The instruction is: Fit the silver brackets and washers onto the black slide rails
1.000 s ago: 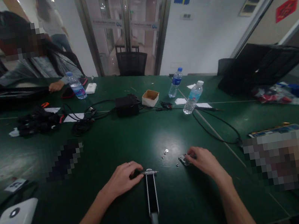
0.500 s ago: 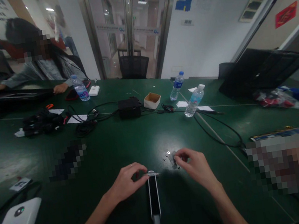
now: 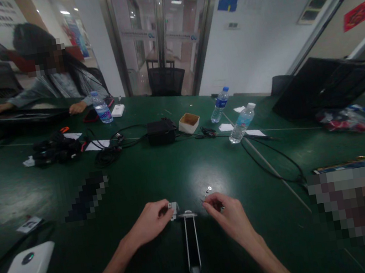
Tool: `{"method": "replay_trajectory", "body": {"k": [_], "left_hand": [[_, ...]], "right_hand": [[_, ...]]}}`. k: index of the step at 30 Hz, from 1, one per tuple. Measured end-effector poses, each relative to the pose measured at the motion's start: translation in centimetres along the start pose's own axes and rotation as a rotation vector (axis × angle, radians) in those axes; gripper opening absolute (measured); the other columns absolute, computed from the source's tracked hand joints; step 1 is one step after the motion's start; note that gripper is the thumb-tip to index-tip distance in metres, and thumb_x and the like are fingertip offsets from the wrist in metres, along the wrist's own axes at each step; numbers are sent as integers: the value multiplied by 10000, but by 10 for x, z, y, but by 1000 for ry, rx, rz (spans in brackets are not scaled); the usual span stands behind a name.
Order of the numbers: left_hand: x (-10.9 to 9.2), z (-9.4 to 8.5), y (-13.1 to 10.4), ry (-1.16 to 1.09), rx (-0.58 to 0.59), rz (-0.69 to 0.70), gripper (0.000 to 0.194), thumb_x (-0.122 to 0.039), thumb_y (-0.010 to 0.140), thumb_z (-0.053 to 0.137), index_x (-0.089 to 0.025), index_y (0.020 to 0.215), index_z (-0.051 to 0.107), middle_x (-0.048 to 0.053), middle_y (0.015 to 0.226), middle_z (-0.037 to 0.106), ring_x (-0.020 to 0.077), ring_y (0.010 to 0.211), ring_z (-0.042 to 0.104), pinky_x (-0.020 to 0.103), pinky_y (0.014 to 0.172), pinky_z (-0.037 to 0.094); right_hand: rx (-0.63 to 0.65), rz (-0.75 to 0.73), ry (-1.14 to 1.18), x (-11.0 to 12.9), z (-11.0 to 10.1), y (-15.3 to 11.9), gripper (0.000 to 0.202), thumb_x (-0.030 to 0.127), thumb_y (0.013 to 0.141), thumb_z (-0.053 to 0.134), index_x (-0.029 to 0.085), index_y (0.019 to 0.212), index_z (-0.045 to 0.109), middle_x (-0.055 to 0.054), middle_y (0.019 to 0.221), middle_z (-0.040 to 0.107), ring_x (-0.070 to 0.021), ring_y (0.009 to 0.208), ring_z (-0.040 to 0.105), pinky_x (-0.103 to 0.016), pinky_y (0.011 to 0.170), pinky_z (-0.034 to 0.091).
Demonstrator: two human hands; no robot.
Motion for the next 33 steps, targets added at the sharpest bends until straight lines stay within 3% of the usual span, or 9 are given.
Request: {"method": "replay_trajectory", "body": {"k": [6,13,23,33], "left_hand": [[13,-3,3,-83,103,-91,317,-415,897,492,-167,1060,604,44,950,678,169,806,629,247,649,456],[5,-1,2,-53,100,-104,328,-395,886,507,-169,1104,600,40,903,696,164,749,634,228,593,437],[11,8,5,-59,72,-107,353,-408,895,503,-171,1145,584,49,927,699,161,733,634,216,561,421],[3,8,4,-26,86,-105,352,-404,903,484,-178,1151,591,35,891,689,157,698,613,216,545,401]], "right_hand": [[109,60,-92,-15,7,-1,122,239,823,534,188,815,645,-22,714,673,-160,610,611,-267,580,451],[162,87,-66,-12,13,0,129,247,825,550,182,814,661,-9,686,662,-149,603,600,-249,566,433],[162,101,-16,-11,20,-2,118,253,817,580,184,817,675,0,682,659,-146,597,594,-243,555,432],[217,118,47,-8,16,-2,139,239,833,561,173,861,680,-15,732,676,-153,651,619,-249,596,455]]}}
Point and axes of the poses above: each hand's wrist, its own y-axis towards the middle knuckle, its own z-axis out of the palm, x = y × z, the point moved 1 cm from there along y, towards the middle knuckle
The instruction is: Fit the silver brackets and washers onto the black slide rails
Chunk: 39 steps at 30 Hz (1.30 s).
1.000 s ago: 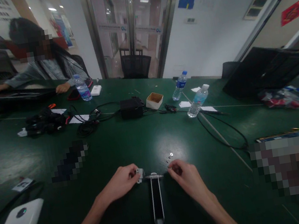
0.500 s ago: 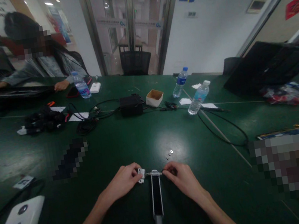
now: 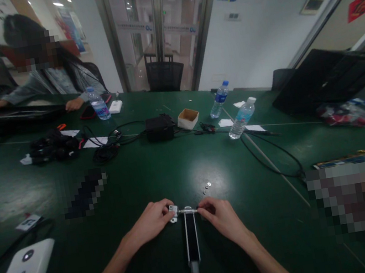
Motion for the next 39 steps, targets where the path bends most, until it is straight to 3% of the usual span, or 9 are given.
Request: {"method": "replay_trajectory", "body": {"k": [11,16,19,29,32,34,37,39], "left_hand": [[-8,10,-3,183,-12,76,268,-350,916,462,-217,1126,561,18,873,629,173,734,598,245,608,417],[-9,11,-2,261,-16,81,239,-324,918,466,-231,1128,533,14,893,605,160,746,579,239,625,420],[-10,11,-2,275,-14,92,220,-335,927,451,-228,1091,552,18,906,595,160,758,564,241,630,422],[-8,13,0,311,-22,114,188,-304,934,463,-222,1052,584,6,897,586,153,754,549,246,646,431],[-7,10,0,314,-22,121,181,-298,933,480,-223,1052,593,4,891,584,153,756,551,245,648,434],[-5,9,-1,302,-18,137,183,-302,936,483,-226,1054,600,4,916,588,153,775,555,250,666,441],[-1,8,-1,278,-14,163,188,-308,943,476,-230,1053,608,7,970,591,156,816,560,260,702,447],[1,8,-1,264,-12,171,194,-314,948,469,-230,1052,608,7,986,591,157,825,562,264,712,447]], "right_hand": [[25,-24,98,-4,4,1,160,247,836,541,166,877,673,-5,739,667,-135,653,614,-235,606,460],[-31,-58,6,-10,-9,2,152,222,835,545,159,918,656,-10,748,648,-131,647,588,-236,611,442],[11,-91,-71,-10,-15,1,127,192,825,560,167,901,659,-17,786,646,-142,692,593,-249,645,443],[82,-177,-207,-5,-2,0,97,182,849,589,187,925,650,-33,862,632,-176,819,583,-281,725,444],[92,-192,-231,-7,-11,1,117,209,874,561,202,940,656,-36,885,630,-176,834,590,-280,738,452],[24,-166,-288,-12,-22,2,139,226,882,542,202,963,653,-55,934,634,-192,877,594,-298,777,458],[-94,-56,-437,-24,-37,1,183,231,869,547,201,1016,651,-96,1026,628,-236,961,588,-343,847,449],[-78,14,-496,-34,-43,1,205,204,844,564,199,1028,655,-106,1043,622,-245,974,592,-341,854,450]]}}
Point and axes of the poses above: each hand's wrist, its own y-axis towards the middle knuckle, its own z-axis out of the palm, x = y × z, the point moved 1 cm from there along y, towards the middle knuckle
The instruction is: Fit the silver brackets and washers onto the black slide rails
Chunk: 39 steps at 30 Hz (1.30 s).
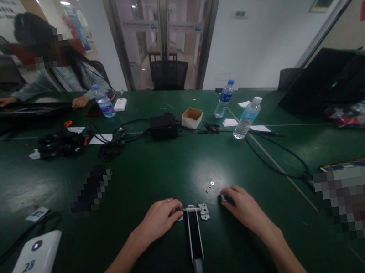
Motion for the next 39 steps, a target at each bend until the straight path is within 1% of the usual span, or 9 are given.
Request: {"method": "replay_trajectory", "body": {"k": [5,10,16,20,24,27,32,36,39], "left_hand": [[3,2,2,-9,9,-8,203,-329,949,466,-238,1069,602,5,973,590,156,812,564,253,687,437],[4,3,2,7,-16,-1,195,-333,938,484,-250,1062,609,-5,932,592,154,794,562,252,677,431],[2,0,3,-12,12,-13,203,-324,934,481,-240,1064,611,2,944,594,150,771,562,250,660,436],[1,-2,4,-6,27,-13,207,-318,931,479,-227,1062,610,13,952,597,149,782,560,243,657,436],[-1,-5,4,-6,37,-16,222,-324,937,466,-227,1074,611,13,946,595,149,783,556,249,672,434],[-2,-6,3,-13,43,-32,228,-336,936,467,-228,1075,613,11,916,591,151,769,554,258,671,429],[1,-4,5,-26,52,-43,239,-346,938,460,-229,1084,607,11,919,589,145,752,552,245,646,421],[2,-3,6,-12,51,-41,244,-356,937,463,-232,1088,609,9,901,592,145,744,552,236,627,411],[2,-3,6,-1,43,-38,238,-353,938,466,-235,1087,609,2,882,589,143,731,549,237,626,403]], "right_hand": [[96,30,-32,-13,2,1,200,172,873,474,189,923,666,-88,967,634,-197,839,628,-287,758,464],[116,10,22,-5,-4,2,193,168,888,462,156,952,644,-104,967,630,-198,850,622,-286,764,462],[166,-208,190,18,-14,5,168,259,934,464,193,930,618,-50,920,625,-169,817,598,-271,732,451],[222,-329,210,26,-16,14,123,242,929,483,212,961,598,-22,925,626,-154,834,588,-254,726,441],[196,-262,88,18,-12,23,128,205,909,485,199,945,608,-50,975,619,-157,816,591,-261,711,437],[170,-178,12,8,-8,26,136,198,886,493,184,961,606,-61,927,621,-162,768,594,-267,680,431],[153,-166,17,2,-3,26,151,225,883,506,178,987,605,-54,907,617,-158,737,589,-272,674,431],[67,-175,7,7,5,30,199,274,904,520,183,1061,604,-62,974,596,-163,820,591,-279,748,442],[45,-183,-19,10,14,32,193,290,918,513,199,1037,635,-69,1013,583,-171,899,584,-283,798,443]]}}
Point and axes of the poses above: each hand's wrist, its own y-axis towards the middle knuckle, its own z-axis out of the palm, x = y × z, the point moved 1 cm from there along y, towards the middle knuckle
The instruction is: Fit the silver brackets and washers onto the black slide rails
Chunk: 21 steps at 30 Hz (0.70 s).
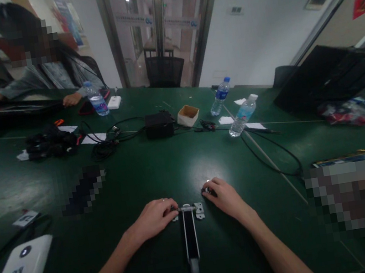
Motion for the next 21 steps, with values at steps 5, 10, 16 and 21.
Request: {"method": "replay_trajectory", "body": {"k": [5,10,16,21], "left_hand": [[-2,-1,-1,4,-1,10,231,-342,936,466,-229,1074,613,-4,838,587,143,709,550,237,612,399],[-3,-2,-2,-4,5,0,222,-328,929,475,-224,1071,611,4,881,597,140,727,563,231,621,414],[-1,0,0,13,-13,29,224,-335,932,463,-224,1056,613,-3,831,592,134,697,553,225,602,397],[-3,-1,-1,-1,-3,9,224,-343,931,464,-223,1049,612,1,852,596,134,703,550,222,593,405]], "right_hand": [[-44,-54,-71,4,2,0,204,227,936,455,169,980,646,-98,993,590,-203,930,563,-314,813,451],[-16,-106,54,10,-7,-10,181,201,935,425,169,973,599,-82,958,614,-186,870,580,-311,790,457],[148,-115,233,25,-8,-21,154,178,889,466,185,903,619,-18,821,636,-132,692,585,-236,625,441],[142,-155,258,31,-4,-20,175,155,874,472,179,932,636,-28,868,646,-133,730,596,-237,656,456]]}}
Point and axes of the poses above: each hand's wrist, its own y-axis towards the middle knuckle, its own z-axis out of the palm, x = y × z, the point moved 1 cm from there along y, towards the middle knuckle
